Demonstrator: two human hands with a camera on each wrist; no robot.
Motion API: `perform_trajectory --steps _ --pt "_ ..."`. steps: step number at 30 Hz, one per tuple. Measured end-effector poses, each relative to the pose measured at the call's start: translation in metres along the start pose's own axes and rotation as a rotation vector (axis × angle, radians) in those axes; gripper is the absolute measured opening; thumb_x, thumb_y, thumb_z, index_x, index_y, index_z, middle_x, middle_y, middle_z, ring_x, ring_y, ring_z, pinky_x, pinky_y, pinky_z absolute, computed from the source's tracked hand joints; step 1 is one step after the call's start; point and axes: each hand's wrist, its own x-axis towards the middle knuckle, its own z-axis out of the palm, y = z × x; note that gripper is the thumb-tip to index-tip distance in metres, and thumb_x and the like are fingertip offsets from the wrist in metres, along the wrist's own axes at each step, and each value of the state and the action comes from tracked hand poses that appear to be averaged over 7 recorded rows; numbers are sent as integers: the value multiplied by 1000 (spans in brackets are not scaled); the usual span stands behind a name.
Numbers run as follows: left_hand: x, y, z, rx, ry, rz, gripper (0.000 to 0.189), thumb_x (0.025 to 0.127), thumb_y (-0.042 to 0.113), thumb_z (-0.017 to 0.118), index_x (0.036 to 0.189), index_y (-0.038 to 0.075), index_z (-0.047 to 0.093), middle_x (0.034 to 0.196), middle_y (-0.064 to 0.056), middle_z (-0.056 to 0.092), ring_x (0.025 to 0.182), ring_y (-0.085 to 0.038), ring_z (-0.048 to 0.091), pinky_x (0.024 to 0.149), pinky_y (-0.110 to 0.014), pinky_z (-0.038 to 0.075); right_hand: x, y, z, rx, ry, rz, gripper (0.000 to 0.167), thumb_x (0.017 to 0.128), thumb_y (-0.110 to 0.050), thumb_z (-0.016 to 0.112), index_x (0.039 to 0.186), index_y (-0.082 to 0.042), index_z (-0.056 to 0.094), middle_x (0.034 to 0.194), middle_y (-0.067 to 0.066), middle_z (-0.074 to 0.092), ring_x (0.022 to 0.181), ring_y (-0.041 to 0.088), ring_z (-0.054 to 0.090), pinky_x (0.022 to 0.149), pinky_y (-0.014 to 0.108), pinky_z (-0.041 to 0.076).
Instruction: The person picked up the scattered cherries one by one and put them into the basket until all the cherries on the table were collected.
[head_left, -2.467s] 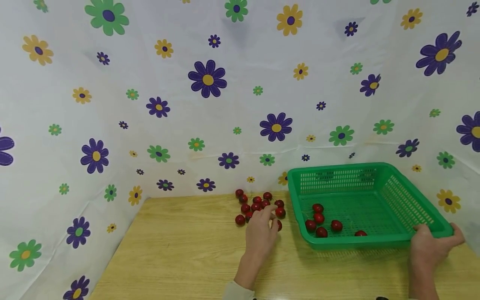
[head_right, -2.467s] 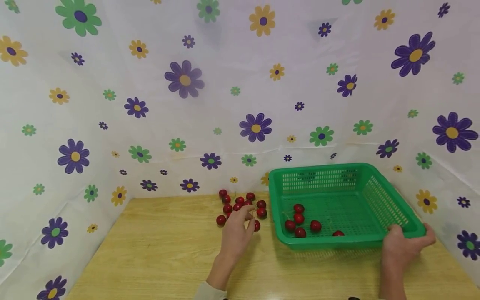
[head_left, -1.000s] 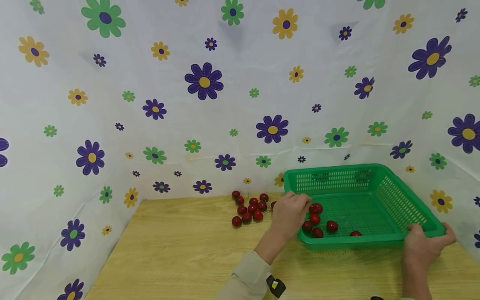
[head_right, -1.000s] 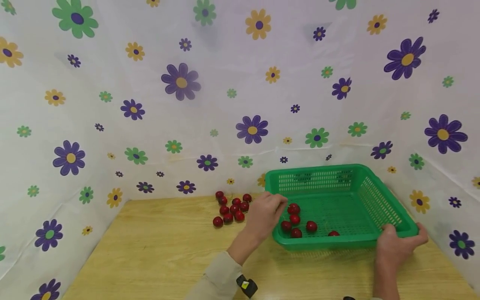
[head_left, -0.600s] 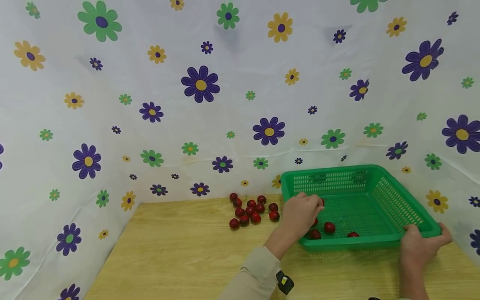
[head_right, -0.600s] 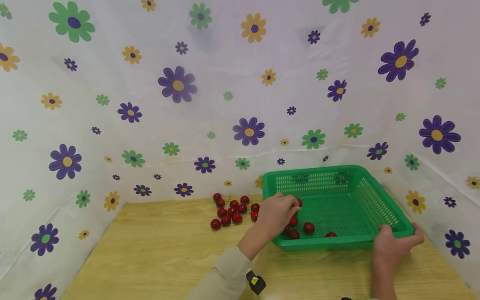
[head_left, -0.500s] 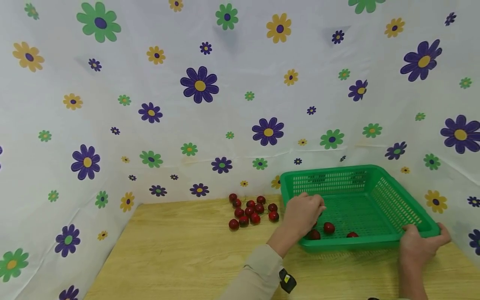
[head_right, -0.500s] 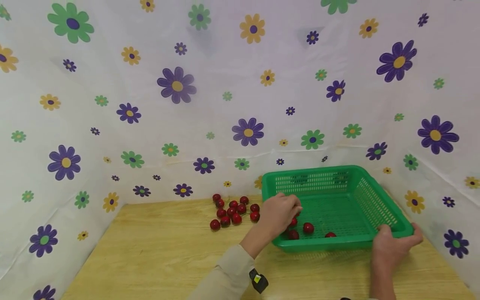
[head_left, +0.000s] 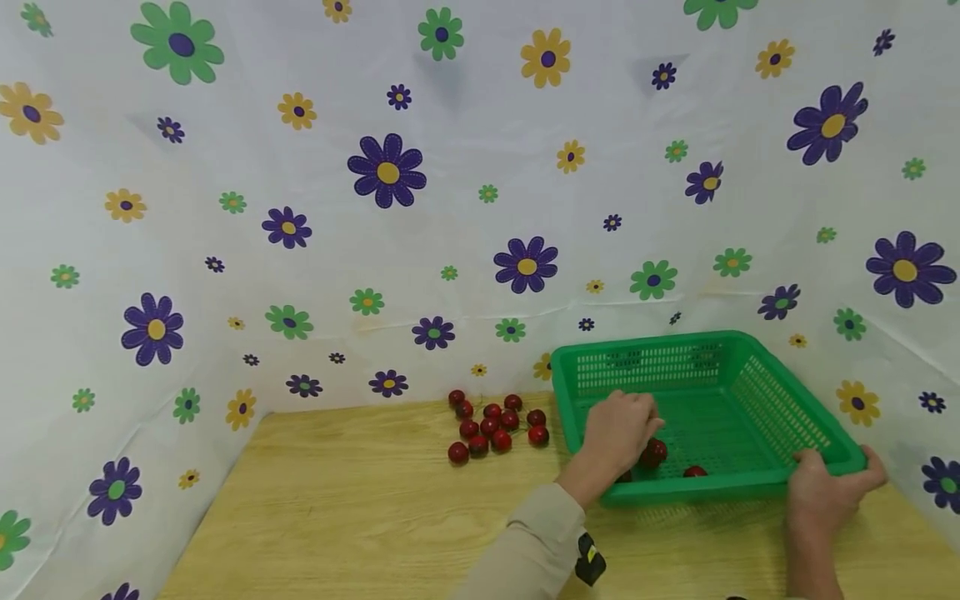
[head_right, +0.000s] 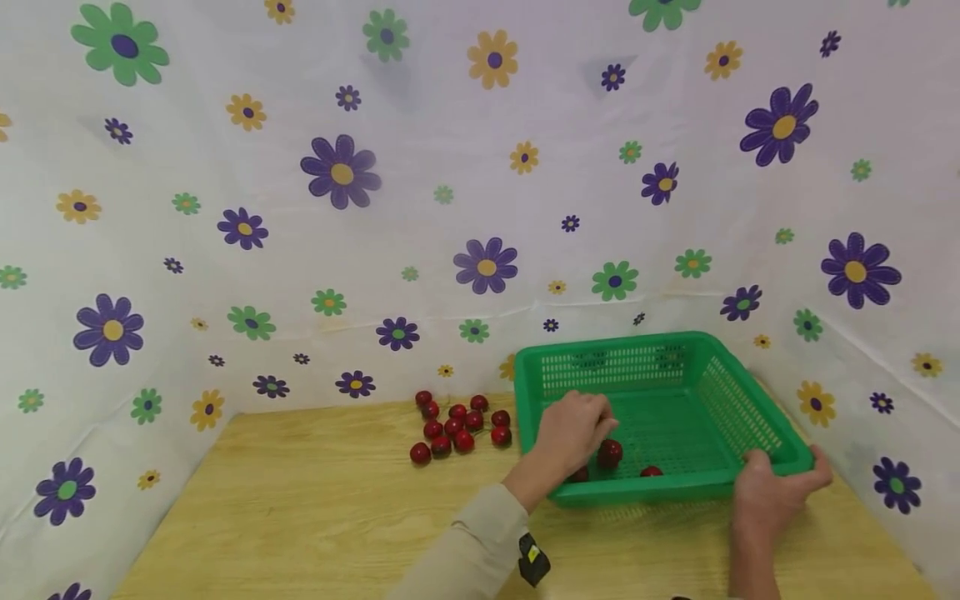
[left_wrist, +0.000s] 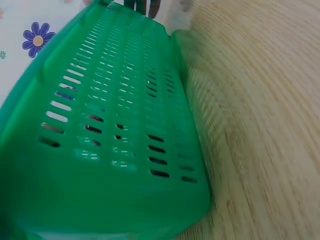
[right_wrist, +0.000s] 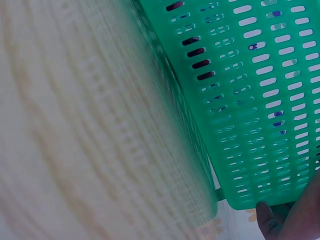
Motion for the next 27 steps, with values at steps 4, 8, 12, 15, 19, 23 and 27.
perform_trajectory --steps 4,8,12,15,19,23,27 --pt "4 3 1 20 -89 -94 26 96 43 61 79 24 65 65 13 61 50 -2 51 48 -16 43 0 -2 1 24 -3 -17 73 92 -6 47 150 -32 11 150 -5 29 125 8 38 111 23 27" --pt "6 6 3 70 -247 -147 46 96 42 62 59 20 48 46 5 39 40 -7 41 38 -22 32 -1 -4 1 32 1 -21 73 92 -5 47 150 -31 12 152 -5 28 125 8 36 110 22 26" --pt "6 8 5 86 -376 -175 51 98 35 62 56 18 39 46 3 32 43 -9 38 41 -25 32 -2 -4 1 22 0 -8 74 92 -5 46 150 -32 10 157 -4 23 129 8 34 111 21 24" --pt "6 7 8 67 -419 -187 45 99 28 61 59 19 42 50 3 39 48 -10 41 45 -27 36 -2 -2 1 5 2 -7 73 93 -6 47 151 -32 10 157 -3 24 130 10 34 111 21 23" --pt "5 6 9 67 -452 -184 38 99 25 60 63 19 51 57 3 52 54 -10 49 48 -29 41 -1 -1 1 -1 -1 -20 73 93 -7 47 151 -32 10 157 -2 24 130 11 34 111 21 23" --pt "5 6 10 64 -472 -181 38 99 24 60 62 19 51 58 3 52 57 -11 49 49 -29 41 0 1 2 -4 -3 -26 72 94 -9 47 150 -32 10 158 -2 23 130 11 34 111 21 23" --pt "5 4 10 47 -349 -114 42 98 20 59 59 18 43 55 3 44 57 -10 42 47 -25 34 2 2 2 -13 7 -18 71 93 -10 48 149 -34 12 153 -4 28 124 9 37 109 21 25"
